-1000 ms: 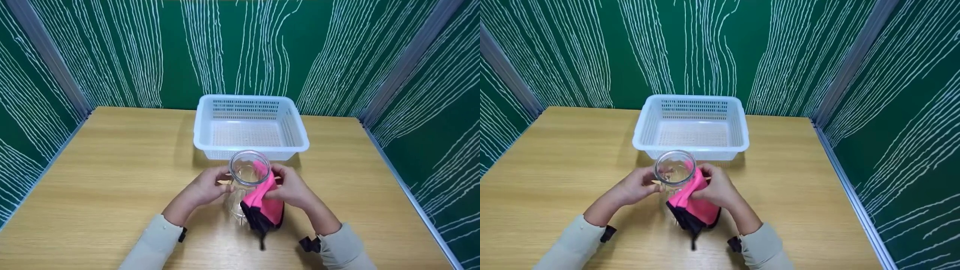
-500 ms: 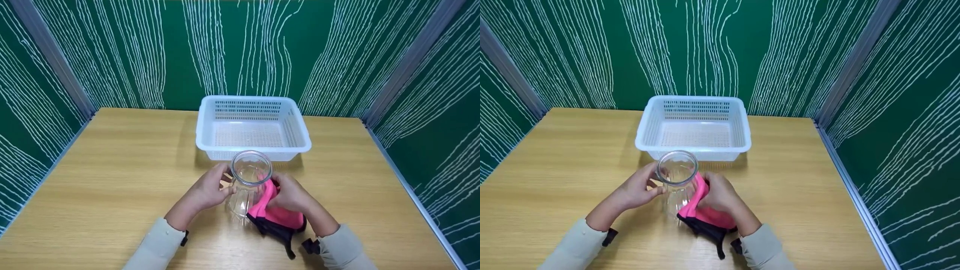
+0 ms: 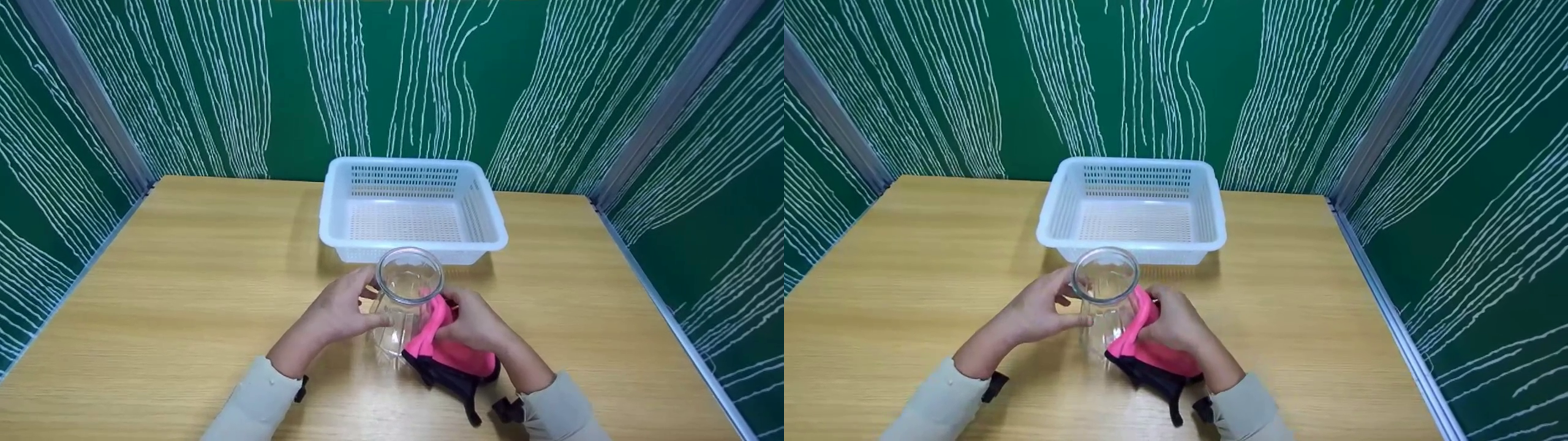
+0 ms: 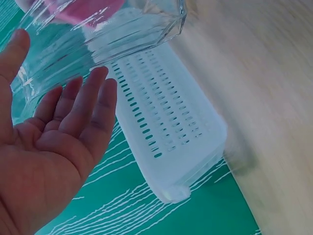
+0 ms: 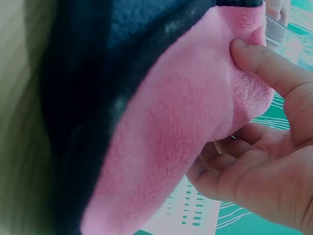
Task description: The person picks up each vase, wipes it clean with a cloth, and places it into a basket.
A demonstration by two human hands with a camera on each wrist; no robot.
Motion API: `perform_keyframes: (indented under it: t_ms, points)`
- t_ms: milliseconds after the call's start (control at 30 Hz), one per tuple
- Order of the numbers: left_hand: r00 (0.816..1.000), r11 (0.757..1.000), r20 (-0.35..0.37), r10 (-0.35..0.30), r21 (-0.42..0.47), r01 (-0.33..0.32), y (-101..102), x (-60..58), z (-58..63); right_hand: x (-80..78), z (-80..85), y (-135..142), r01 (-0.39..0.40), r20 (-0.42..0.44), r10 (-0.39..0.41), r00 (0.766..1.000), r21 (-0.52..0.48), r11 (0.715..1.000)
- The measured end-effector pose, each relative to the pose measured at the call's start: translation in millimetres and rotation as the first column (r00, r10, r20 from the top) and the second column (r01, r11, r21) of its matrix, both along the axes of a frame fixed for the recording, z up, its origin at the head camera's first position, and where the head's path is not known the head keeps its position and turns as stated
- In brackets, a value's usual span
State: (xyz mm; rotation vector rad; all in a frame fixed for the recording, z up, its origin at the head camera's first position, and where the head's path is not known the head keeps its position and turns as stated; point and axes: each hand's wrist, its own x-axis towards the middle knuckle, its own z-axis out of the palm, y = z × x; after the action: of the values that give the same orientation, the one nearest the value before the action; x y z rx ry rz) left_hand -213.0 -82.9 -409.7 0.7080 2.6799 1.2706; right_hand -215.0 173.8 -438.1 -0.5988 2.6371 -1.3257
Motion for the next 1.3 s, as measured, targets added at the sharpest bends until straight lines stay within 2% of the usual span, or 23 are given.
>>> perform_keyframes:
  t_ms: [133, 267, 367, 467, 567, 733, 867, 1000, 1133, 1300]
  points:
    - [1.000, 1.000, -0.002, 0.001, -0.026, -0.001, -1, -0.5, 0.8, 1.2, -0.1, -3, 0.028, 0.012, -0.027, 1.000, -0.094, 0.995]
    - [1.000, 1.000, 0.025, 0.001, -0.010, -0.001, -1, -1.7, -0.3, 1.3, 3.1, -6, 0.065, 0.027, -0.061, 0.998, -0.207, 0.976]
    - [0.999, 1.000, 0.041, 0.003, -0.005, -0.003, -1, -2.0, -1.3, 0.7, 6.5, -9, 0.070, 0.053, -0.056, 0.997, -0.324, 0.944]
    - [0.999, 1.000, 0.039, 0.010, -0.012, -0.009, -1, -2.7, -2.0, 0.4, 11.7, -11, 0.058, 0.070, -0.030, 0.997, -0.449, 0.892]
    - [0.999, 1.000, 0.032, 0.004, -0.007, -0.004, -2, -3.8, -2.2, 0.1, 17.3, -12, 0.033, 0.074, 0.007, 0.997, -0.529, 0.848]
    - [0.998, 1.000, 0.061, -0.010, 0.011, 0.010, -3, -4.6, -2.5, 0.9, 25.9, -8, 0.009, 0.088, 0.048, 0.995, -0.557, 0.830]
    - [0.995, 0.999, 0.104, -0.006, 0.035, 0.002, -4, -4.5, -1.3, -0.6, 29.3, -5, 0.014, 0.090, 0.042, 0.995, -0.543, 0.840]
    - [0.992, 0.999, 0.125, 0.003, 0.043, -0.009, -4, -4.0, -1.0, -2.8, 25.3, -6, 0.012, 0.080, 0.030, 0.996, -0.474, 0.881]
    - [0.992, 0.999, 0.129, 0.010, 0.038, -0.015, -3, -4.1, -1.5, -2.7, 19.5, -8, 0.010, 0.025, -0.001, 1.000, -0.397, 0.918]
    - [0.992, 0.999, 0.123, 0.005, 0.040, -0.010, -2, -4.8, -2.5, -1.5, 14.0, -12, 0.016, -0.047, -0.028, 0.999, -0.239, 0.971]
